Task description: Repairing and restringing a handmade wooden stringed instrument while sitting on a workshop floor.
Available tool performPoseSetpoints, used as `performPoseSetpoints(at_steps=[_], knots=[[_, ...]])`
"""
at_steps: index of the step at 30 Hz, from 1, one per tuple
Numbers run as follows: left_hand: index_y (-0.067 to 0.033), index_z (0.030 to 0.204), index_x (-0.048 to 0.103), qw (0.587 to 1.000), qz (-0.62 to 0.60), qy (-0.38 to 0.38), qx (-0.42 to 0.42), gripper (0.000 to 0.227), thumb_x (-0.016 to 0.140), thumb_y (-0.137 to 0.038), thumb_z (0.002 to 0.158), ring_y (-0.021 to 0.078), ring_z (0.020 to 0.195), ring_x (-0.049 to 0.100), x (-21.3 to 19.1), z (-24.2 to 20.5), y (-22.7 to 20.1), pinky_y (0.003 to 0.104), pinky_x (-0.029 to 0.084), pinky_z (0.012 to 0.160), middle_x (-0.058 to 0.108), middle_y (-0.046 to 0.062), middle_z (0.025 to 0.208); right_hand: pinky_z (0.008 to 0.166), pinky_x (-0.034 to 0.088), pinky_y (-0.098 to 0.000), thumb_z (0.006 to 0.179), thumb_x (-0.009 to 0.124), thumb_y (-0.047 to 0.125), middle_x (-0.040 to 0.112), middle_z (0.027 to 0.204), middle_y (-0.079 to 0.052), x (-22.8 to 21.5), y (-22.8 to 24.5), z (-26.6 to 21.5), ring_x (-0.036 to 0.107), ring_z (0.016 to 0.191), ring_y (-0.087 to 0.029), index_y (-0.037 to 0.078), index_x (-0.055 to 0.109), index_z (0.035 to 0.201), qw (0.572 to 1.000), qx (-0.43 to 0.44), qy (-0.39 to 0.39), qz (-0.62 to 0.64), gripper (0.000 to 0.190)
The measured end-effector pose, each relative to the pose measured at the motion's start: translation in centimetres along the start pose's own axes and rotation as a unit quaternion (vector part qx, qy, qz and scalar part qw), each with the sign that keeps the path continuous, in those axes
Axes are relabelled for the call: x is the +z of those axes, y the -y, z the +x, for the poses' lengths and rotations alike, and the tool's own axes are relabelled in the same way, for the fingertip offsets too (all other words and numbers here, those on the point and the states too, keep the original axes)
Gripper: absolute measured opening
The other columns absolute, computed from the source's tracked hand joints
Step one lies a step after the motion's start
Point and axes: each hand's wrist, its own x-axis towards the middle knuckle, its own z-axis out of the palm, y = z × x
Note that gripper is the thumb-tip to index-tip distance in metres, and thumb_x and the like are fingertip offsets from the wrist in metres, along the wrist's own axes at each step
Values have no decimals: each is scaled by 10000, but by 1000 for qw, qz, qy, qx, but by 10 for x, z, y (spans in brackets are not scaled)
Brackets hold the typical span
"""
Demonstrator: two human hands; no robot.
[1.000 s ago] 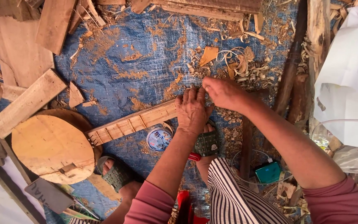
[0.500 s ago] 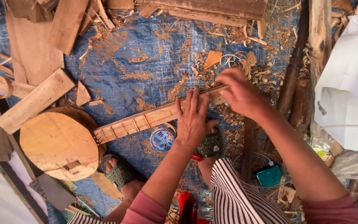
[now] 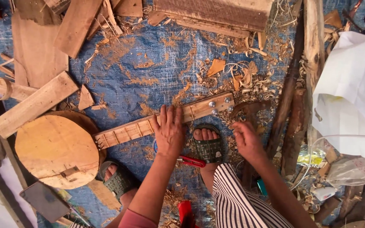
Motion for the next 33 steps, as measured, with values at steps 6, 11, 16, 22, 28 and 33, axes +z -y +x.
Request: performPoseSetpoints(at_steps=[6, 11, 16, 22, 28, 33], knots=[[-213, 1369, 619, 997, -9, -28, 70, 534, 731, -91, 862, 371, 1459, 403, 7, -4, 22, 581, 264, 1146, 553, 155, 1440, 878, 585, -559, 1036, 504, 143, 626, 1125, -169, -2, 50, 0, 660, 1103, -417, 73, 589, 1312, 998, 11, 61, 2, 297], [-272, 1228, 694, 975, -34, -215, 42, 329, 685, -151, 922, 336, 1402, 461, 19, -50, 47, 547, 295, 1095, 548, 94, 1411, 883, 585, -543, 1033, 503, 150, 661, 1118, -127, 4, 60, -7, 678, 1086, -389, 129, 624, 1299, 997, 5, 78, 8, 293], [-274, 1118, 639, 949, -123, -285, -54, 183, 666, -266, 938, 249, 1113, 600, 63, -107, 82, 447, 398, 929, 563, -24, 1160, 883, 582, -512, 1029, 504, 211, 694, 1083, -90, 15, 71, -17, 700, 1062, -350, 183, 666, 1253, 993, -19, 112, -6, 278], [-267, 1165, 678, 964, -134, -222, -62, 313, 649, -227, 856, 317, 932, 630, 76, -130, 75, 461, 505, 709, 587, 31, 1146, 940, 533, -496, 1045, 473, 145, 648, 1064, -119, 24, 88, -27, 670, 1028, -366, 168, 654, 1255, 986, 40, 152, 48, 278], [-281, 952, 744, 962, -170, -200, -70, 105, 682, -360, 921, 223, 801, 675, 112, -154, 94, 383, 527, 682, 634, -52, 868, 964, 496, -500, 1043, 476, 129, 634, 1093, -144, 4, 121, -41, 644, 1093, -392, 155, 638, 1255, 977, 79, 193, 40, 268], [-213, 950, 831, 900, -414, -92, -106, 259, 649, -389, 1007, 412, 944, 716, 51, -177, 90, 489, 589, 782, 765, 55, 893, 1011, 503, -544, 1031, 483, 124, 650, 1183, -211, -18, 177, -18, 646, 1173, -421, 101, 607, 1326, 970, 29, 242, 17, 321]])
